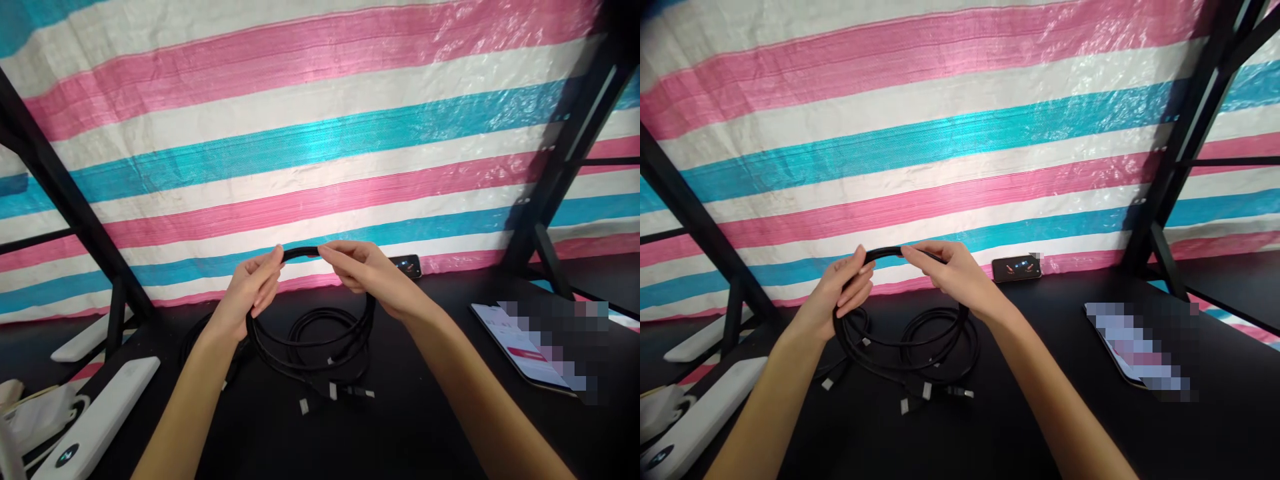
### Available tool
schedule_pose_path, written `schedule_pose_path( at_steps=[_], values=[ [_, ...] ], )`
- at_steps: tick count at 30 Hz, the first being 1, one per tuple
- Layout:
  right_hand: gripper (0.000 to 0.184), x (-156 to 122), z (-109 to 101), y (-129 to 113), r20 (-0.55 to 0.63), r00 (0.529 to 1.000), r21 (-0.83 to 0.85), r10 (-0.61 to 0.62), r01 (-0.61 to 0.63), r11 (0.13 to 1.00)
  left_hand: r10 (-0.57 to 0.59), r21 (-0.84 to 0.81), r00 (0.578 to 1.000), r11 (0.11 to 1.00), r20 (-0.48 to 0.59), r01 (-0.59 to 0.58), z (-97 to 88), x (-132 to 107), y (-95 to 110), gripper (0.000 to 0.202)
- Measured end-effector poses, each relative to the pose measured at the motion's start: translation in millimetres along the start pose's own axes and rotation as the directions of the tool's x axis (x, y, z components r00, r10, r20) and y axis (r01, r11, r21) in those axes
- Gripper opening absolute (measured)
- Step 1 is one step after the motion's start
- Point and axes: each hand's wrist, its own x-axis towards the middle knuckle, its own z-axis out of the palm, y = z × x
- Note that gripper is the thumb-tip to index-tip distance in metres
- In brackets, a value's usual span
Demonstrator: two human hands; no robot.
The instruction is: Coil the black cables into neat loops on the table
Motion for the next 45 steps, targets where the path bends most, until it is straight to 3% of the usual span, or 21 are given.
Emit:
schedule_pose_path(
  at_steps=[4, 8, 14, 20, 24, 27, 32, 35, 38, 41, 45],
  values=[
    [0.030, 0.2, -3.3, -1.3, 0.011, 0.998, 0.188, 0.065, -0.066, 0.980, 0.044, -0.169, 0.987, 0.983, -0.153, -0.070, -4.0, 2.9, 3.2, 0.044],
    [0.022, 3.4, -4.2, -0.2, -0.045, 0.993, 0.373, 0.109, -0.084, 0.924, 0.041, -0.326, 0.975, 0.939, -0.218, -0.112, 2.9, 7.6, -5.5, 0.042],
    [0.021, 6.9, -17.8, 0.8, -0.155, 0.978, 0.444, 0.142, -0.060, 0.894, 0.020, -0.463, 0.995, 0.884, -0.101, -0.064, 25.6, 9.3, -26.8, 0.042],
    [0.022, 4.7, -18.2, -6.4, -0.236, 0.968, 0.524, 0.087, 0.051, 0.850, 0.082, -0.534, 0.995, 0.845, 0.059, -0.037, 30.4, 2.6, -21.0, 0.027],
    [0.023, 4.6, -13.2, -5.7, -0.302, 0.952, 0.530, 0.060, 0.115, 0.841, 0.091, -0.474, 0.985, 0.880, 0.145, -0.012, 30.0, -1.4, -15.6, 0.025],
    [0.024, 5.1, -12.2, -3.4, -0.339, 0.939, 0.512, 0.057, 0.134, 0.848, 0.035, -0.428, 0.965, 0.900, 0.260, 0.083, 25.3, -1.5, -14.4, 0.031],
    [0.025, 6.4, -9.0, 4.4, -0.390, 0.918, 0.519, 0.067, 0.159, 0.840, -0.099, -0.253, 0.850, 0.931, 0.518, 0.263, 11.0, 1.2, -18.0, 0.053],
    [0.025, 9.7, -2.0, 14.2, -0.425, 0.901, 0.564, 0.087, 0.189, 0.804, -0.264, 0.031, 0.768, 0.952, 0.584, 0.303, 13.5, 1.1, -26.1, 0.046],
    [0.028, 15.5, 6.6, 26.4, -0.370, 0.918, 0.614, 0.143, 0.126, 0.779, -0.383, 0.263, 0.701, 0.924, 0.602, 0.278, 27.0, 0.6, -40.6, 0.040],
    [0.030, 20.8, 12.2, 34.9, -0.291, 0.931, 0.636, 0.220, 0.016, 0.771, -0.405, 0.307, 0.703, 0.912, 0.585, 0.271, 40.0, 1.9, -55.9, 0.040],
    [0.022, 21.7, 11.3, 31.6, -0.283, 0.927, 0.684, 0.248, 0.014, 0.729, -0.349, 0.272, 0.818, 0.930, 0.458, 0.245, 44.6, 5.0, -60.8, 0.045]
  ],
)
